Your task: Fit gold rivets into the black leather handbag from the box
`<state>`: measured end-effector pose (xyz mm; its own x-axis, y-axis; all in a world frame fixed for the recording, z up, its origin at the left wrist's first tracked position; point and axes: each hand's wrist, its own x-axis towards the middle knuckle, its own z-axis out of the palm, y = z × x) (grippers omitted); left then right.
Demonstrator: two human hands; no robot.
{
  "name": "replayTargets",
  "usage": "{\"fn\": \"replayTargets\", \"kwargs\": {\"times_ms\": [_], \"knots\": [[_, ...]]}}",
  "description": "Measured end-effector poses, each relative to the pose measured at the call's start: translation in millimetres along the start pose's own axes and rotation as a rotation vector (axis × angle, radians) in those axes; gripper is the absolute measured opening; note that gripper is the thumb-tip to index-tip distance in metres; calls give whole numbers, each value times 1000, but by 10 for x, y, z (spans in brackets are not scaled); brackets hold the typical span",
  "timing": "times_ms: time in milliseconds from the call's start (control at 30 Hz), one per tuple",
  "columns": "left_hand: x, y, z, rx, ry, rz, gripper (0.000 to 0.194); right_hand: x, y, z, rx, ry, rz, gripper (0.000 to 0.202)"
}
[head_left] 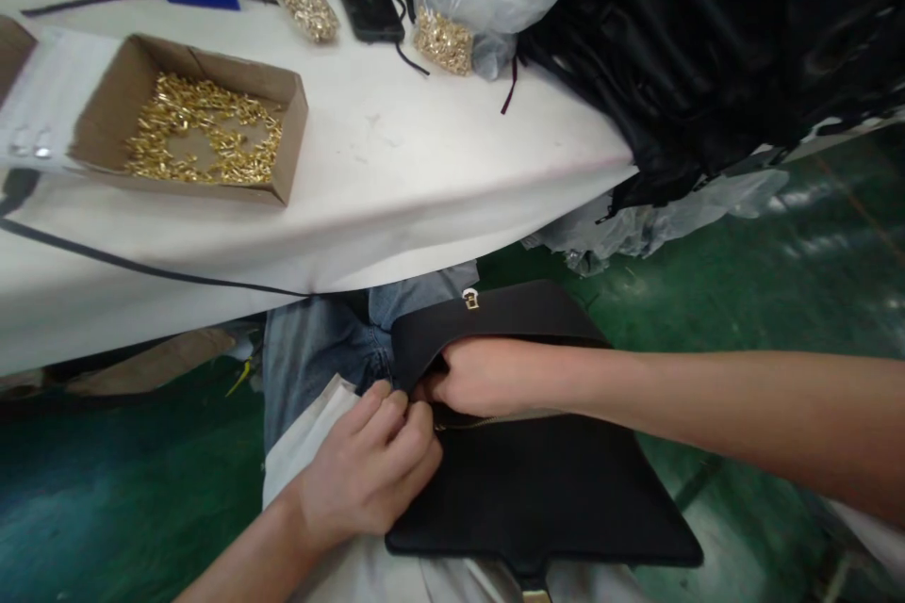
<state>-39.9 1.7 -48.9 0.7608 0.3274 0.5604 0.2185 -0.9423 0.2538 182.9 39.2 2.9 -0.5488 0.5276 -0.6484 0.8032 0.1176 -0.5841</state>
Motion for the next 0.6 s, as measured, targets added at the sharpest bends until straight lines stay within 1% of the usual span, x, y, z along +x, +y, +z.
{"fn": "replayTargets", "kwargs": {"times_ms": [133, 233, 333, 400, 500, 600], "knots": [[184, -73, 60, -54, 9, 55, 24, -181, 85, -76, 25, 49, 19, 38], [229, -54, 167, -94, 17, 71, 28, -285, 167, -59, 49, 85, 46, 38], [173, -9, 256, -128, 15, 77, 30, -308, 238, 35, 77, 89, 47, 38], [119, 6, 279, -132, 2, 63, 30, -285, 272, 107, 92, 75, 36, 37], [61, 2, 269, -103, 6, 21, 28, -249, 295, 172, 108, 49, 29, 34], [30, 2, 235, -4, 47, -36, 21, -257, 288, 165, 118, 55, 50, 35]]}}
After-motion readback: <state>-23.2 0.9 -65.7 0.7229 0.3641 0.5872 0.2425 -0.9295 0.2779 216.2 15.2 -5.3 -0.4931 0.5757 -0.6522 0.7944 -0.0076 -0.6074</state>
